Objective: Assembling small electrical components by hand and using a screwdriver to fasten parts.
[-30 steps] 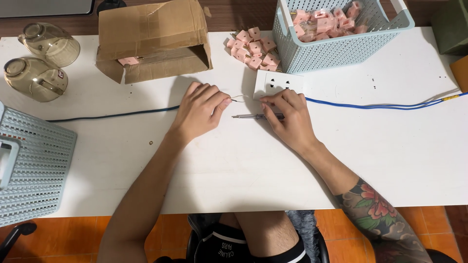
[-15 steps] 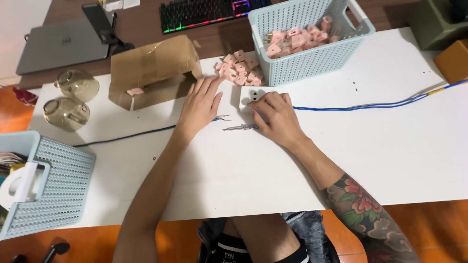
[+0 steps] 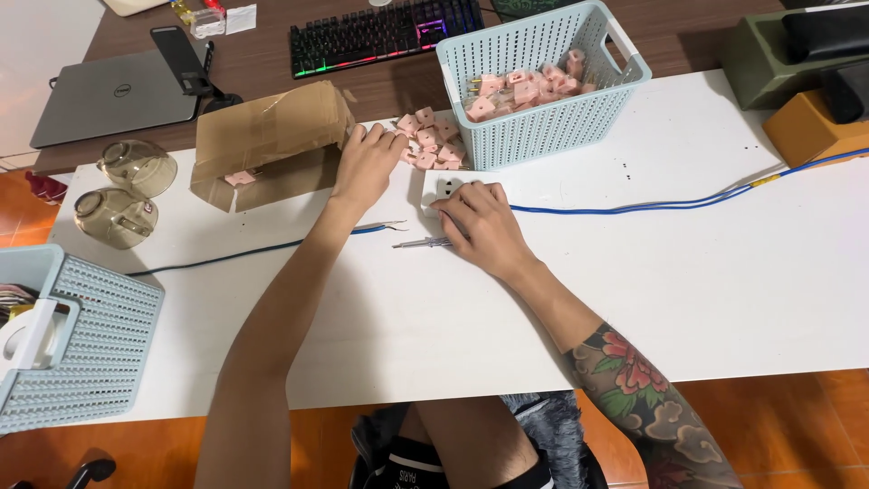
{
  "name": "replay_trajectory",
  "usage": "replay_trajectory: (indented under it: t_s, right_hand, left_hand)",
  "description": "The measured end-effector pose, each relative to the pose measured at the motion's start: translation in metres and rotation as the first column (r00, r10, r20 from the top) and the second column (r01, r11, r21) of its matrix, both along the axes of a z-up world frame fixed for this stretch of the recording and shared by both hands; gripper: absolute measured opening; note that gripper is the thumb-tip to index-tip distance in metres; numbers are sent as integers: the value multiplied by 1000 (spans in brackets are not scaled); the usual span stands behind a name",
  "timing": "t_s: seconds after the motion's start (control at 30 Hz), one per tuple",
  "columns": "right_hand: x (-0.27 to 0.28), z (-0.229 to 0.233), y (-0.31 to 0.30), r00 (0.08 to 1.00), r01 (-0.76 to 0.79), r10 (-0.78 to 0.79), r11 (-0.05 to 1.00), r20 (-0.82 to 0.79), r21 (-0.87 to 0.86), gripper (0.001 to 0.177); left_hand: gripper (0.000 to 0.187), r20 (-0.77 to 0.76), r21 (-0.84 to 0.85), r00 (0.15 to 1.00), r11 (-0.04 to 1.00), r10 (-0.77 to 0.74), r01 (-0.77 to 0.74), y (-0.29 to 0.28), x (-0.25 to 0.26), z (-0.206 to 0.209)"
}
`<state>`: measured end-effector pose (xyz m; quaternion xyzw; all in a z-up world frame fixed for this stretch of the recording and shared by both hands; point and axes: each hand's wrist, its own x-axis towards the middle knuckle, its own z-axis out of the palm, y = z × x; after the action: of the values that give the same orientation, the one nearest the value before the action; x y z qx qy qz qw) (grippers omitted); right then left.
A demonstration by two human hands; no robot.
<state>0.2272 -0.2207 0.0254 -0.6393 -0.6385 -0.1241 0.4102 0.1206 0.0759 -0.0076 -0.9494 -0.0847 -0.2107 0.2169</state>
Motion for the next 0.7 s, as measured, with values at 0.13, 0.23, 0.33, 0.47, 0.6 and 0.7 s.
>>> replay_trajectory:
  t_s: [0.13,0.23,0.33,0.47,0.6,0.7]
  right_hand:
    - [3,0,1,999,-20,19,1000,48,23,15]
    - [8,5,-5,996,-45,46,999,77,-11,16]
    - [8,14,-8,988,-97,104,993,114,-60,15]
    - [2,29,-16,977,-132,159,975,141,-179,17]
    - [2,30,-17,971,-50,142,909,195,-414,33]
    - [3,18,-16,965,-4,121,895,234,-446,27]
  left_hand:
    - [43,70,34,998,999,2,-5,-16,-22,15]
    - [42,126,-5,984,992,123,-124,-51,-53,45]
    - [24,365,-144,925,988,101,-51,-55,-74,41]
    - [28,523,-685,839,661,151,308,-74,-94,31]
    - [39,571,-801,809,307,138,514,-88,-107,20]
    - [41,551,-823,826,241,121,514,-93,-113,21]
